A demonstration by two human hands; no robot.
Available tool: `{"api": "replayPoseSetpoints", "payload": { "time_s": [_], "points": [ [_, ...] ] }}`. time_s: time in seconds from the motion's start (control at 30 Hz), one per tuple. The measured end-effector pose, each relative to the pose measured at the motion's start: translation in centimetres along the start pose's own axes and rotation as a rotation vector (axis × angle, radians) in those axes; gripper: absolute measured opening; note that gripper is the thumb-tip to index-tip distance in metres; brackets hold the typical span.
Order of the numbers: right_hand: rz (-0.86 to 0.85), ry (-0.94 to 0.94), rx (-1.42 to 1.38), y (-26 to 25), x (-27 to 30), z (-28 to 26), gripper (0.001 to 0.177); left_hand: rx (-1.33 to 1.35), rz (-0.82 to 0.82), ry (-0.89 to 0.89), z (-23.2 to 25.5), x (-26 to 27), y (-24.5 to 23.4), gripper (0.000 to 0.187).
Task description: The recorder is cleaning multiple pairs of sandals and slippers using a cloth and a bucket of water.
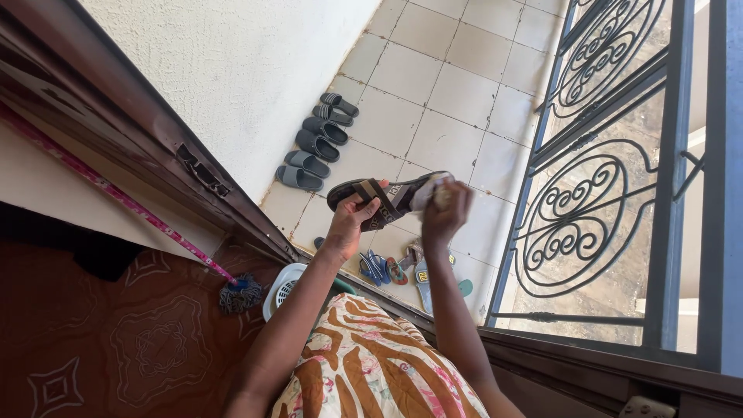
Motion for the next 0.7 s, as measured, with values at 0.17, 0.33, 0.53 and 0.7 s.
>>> {"api": "replayPoseSetpoints", "payload": {
  "time_s": [0.17, 0.33, 0.53, 0.7],
  "points": [
    [-0.093, -0.029, -0.036, 0.5, 0.6, -0.3, 0.043, 0.02, -0.014, 0.01, 0.0, 0.1, -0.2, 0.039],
    [-0.275, -0.252, -0.03, 0.4, 0.9, -1.7, 0.039, 0.043, -0.053, 0.009, 0.5, -0.3, -1.1, 0.036],
    [-0.373, 0.463, 0.128, -0.5, 1.0, 7.0, 0.017, -0.457, -0.085, -0.069, 2.3, -0.8, -1.6, 0.031],
    [-0.77, 0.094, -0.514, -1.2, -1.1, -4.5, 0.065, -1.02, 0.014, -0.046, 2.5, -1.6, -1.3, 0.024]
  ]
}}
Point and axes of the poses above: each hand's wrist, its own x-axis away from the middle knuckle, its own y-axis out of the palm, z = x × y, the point moved 3 cm from there along -x, towards the middle knuckle, and after that the axes turned 7 degrees about -y, right-handed, at the moved point
